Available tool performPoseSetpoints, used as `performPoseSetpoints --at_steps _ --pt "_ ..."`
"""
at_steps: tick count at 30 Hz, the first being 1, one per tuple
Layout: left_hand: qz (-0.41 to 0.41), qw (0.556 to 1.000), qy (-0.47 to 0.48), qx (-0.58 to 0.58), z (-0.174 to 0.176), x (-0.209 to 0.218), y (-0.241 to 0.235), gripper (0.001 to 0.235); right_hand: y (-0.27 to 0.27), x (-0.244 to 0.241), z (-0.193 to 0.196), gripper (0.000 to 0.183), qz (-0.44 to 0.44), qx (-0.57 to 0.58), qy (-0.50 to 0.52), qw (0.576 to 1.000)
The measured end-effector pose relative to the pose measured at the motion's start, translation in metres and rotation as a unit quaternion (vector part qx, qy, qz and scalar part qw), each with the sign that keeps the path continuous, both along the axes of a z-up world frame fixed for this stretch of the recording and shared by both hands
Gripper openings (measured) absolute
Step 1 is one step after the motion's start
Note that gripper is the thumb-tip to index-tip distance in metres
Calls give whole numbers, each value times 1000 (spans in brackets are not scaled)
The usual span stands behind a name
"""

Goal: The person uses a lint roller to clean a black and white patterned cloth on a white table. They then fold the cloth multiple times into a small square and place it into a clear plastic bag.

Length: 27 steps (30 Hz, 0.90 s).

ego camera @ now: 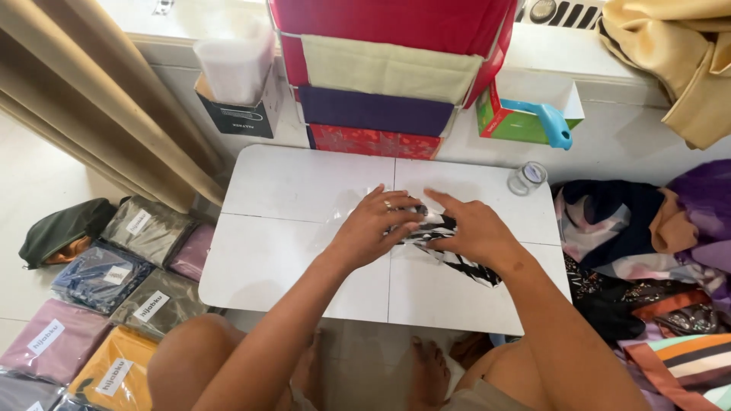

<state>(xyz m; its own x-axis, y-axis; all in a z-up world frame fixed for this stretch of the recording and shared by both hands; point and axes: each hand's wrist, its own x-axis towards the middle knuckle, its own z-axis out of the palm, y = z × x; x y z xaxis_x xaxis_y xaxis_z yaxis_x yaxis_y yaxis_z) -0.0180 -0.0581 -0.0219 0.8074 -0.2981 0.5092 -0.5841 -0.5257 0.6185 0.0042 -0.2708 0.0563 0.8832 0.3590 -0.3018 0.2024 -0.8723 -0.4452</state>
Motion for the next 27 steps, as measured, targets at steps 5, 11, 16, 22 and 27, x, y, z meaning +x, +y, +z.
performPoseSetpoints --at_steps 5,11,16,22,27 --pt "47 991 -69 109 34 -8 -6 58 -6 6 -4 66 -59 70 -100 991" --pt "216 713 334 -577 6 -18 -41 92 13 8 10 74 -161 135 -151 966" --pt "-60 612 324 -719 -19 -11 -57 100 47 -8 13 108 -92 38 -79 992" --pt "39 512 394 -762 -25 -20 -55 112 80 -4 28 114 -73 -27 -14 997" --pt "92 521 388 -755 -65 -8 -40 100 91 17 18 118 -38 -75 -10 996"
